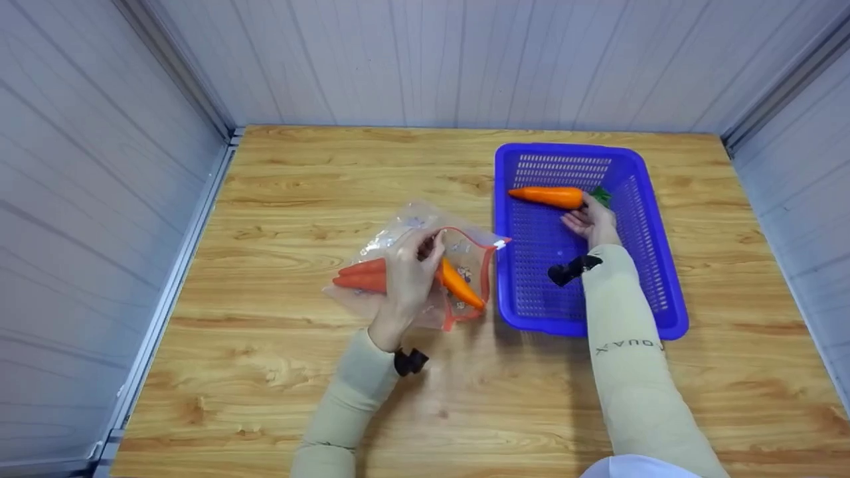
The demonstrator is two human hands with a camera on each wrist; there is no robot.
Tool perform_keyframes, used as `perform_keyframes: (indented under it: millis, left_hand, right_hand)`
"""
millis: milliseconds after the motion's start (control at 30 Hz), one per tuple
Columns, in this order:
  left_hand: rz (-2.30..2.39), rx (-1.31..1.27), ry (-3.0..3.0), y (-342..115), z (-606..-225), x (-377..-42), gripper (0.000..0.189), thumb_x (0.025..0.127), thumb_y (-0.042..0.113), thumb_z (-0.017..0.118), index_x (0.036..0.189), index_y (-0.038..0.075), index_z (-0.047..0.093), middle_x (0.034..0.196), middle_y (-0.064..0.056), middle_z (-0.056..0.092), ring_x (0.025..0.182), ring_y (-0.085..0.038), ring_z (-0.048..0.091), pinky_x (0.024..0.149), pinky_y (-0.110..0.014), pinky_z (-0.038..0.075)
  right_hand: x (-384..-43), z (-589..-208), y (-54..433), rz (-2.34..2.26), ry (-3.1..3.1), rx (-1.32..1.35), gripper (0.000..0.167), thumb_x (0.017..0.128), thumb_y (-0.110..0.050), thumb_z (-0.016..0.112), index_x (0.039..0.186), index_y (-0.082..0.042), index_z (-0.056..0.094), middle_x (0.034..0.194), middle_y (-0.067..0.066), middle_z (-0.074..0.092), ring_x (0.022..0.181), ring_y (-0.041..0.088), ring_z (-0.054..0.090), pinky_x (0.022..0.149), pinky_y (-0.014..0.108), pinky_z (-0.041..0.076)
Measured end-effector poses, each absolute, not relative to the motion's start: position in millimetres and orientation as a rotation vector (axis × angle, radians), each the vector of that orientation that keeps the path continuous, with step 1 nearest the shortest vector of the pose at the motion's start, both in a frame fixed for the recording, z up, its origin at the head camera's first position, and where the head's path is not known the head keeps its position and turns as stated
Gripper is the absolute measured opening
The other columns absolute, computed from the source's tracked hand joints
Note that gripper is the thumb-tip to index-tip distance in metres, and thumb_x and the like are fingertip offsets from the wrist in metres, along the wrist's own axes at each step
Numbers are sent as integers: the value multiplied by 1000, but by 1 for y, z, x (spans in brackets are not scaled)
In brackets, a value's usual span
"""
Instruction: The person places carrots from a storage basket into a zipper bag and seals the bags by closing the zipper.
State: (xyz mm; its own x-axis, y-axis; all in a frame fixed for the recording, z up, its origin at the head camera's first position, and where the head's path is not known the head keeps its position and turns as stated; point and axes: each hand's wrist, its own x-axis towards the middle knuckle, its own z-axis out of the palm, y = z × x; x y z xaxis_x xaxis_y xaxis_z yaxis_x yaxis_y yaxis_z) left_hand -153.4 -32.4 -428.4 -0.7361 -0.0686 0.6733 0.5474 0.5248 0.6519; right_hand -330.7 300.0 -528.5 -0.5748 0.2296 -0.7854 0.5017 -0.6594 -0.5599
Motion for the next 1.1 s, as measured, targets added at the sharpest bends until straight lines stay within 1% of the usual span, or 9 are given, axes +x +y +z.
perform_keyframes:
  millis: [67, 167, 333, 433, 533, 667, 800, 933, 1100]
  left_hand:
    - [-1211, -389, -2103, -33, -429, -154, 13, 74, -4, 64, 87, -4, 67, 76, -10, 63, 61, -13, 54, 55, -15, 45]
    - [-1201, -387, -2099, -33, -428, -154, 13, 74, -5, 64, 87, -4, 67, 78, -11, 64, 62, -13, 55, 56, -14, 45]
    - [-1206, -383, -2104, -34, -429, -154, 14, 74, -4, 64, 88, -3, 67, 78, -10, 64, 63, -12, 55, 58, -14, 45]
    - [-1202, -375, -2107, -34, -429, -154, 12, 75, -3, 63, 86, -3, 67, 75, -9, 63, 61, -12, 54, 56, -15, 45]
    - [-1197, -371, -2113, -34, -429, -154, 11, 76, -1, 63, 86, -3, 67, 74, -9, 62, 60, -12, 53, 55, -17, 46]
    - [-1195, -371, -2128, -34, -429, -153, 12, 77, 0, 62, 88, -3, 67, 75, -9, 62, 61, -12, 53, 55, -16, 46]
    - [-1197, -367, -2141, -34, -428, -153, 12, 77, -1, 63, 88, -3, 67, 75, -8, 62, 61, -11, 52, 55, -15, 45]
    - [-1212, -370, -2140, -33, -428, -152, 11, 77, -1, 63, 87, -3, 67, 75, -8, 61, 62, -11, 53, 56, -15, 45]
    - [-1220, -381, -2126, -34, -428, -153, 11, 77, -1, 62, 87, -2, 67, 75, -8, 61, 63, -11, 53, 56, -13, 44]
  right_hand:
    - [-343, -550, 312, -2397, 1153, 1293, 65, 78, -21, 68, 132, -3, 38, 114, 15, 50, 101, 27, 54, 75, 37, 49]
    - [-352, -563, 318, -2427, 1104, 1238, 68, 75, -20, 71, 132, -4, 37, 110, 15, 50, 101, 27, 53, 76, 35, 49]
    - [-340, -539, 305, -2430, 1070, 1231, 71, 82, -21, 63, 139, -11, 23, 105, 11, 45, 96, 23, 53, 79, 31, 48]
    - [-332, -525, 300, -2424, 1044, 1171, 71, 84, -22, 59, 141, -13, 19, 117, 8, 43, 96, 21, 52, 77, 30, 49]
    - [-326, -516, 296, -2432, 1033, 1119, 69, 85, -23, 58, 141, -13, 19, 135, 7, 33, 110, 19, 46, 82, 29, 46]
    - [-323, -511, 290, -2488, 1045, 1126, 62, 84, -21, 60, 138, -14, 30, 140, 5, 30, 117, 19, 41, 84, 31, 45]
    - [-323, -512, 287, -2535, 1095, 1142, 54, 79, -20, 66, 128, -15, 44, 134, 8, 40, 109, 22, 48, 74, 32, 50]
    - [-329, -514, 286, -2521, 1168, 1156, 56, 75, -23, 70, 125, -15, 44, 127, 11, 46, 99, 23, 52, 65, 32, 51]
    - [-335, -513, 285, -2492, 1178, 1193, 49, 73, -24, 72, 114, -15, 45, 93, 11, 58, 82, 21, 57, 61, 32, 51]
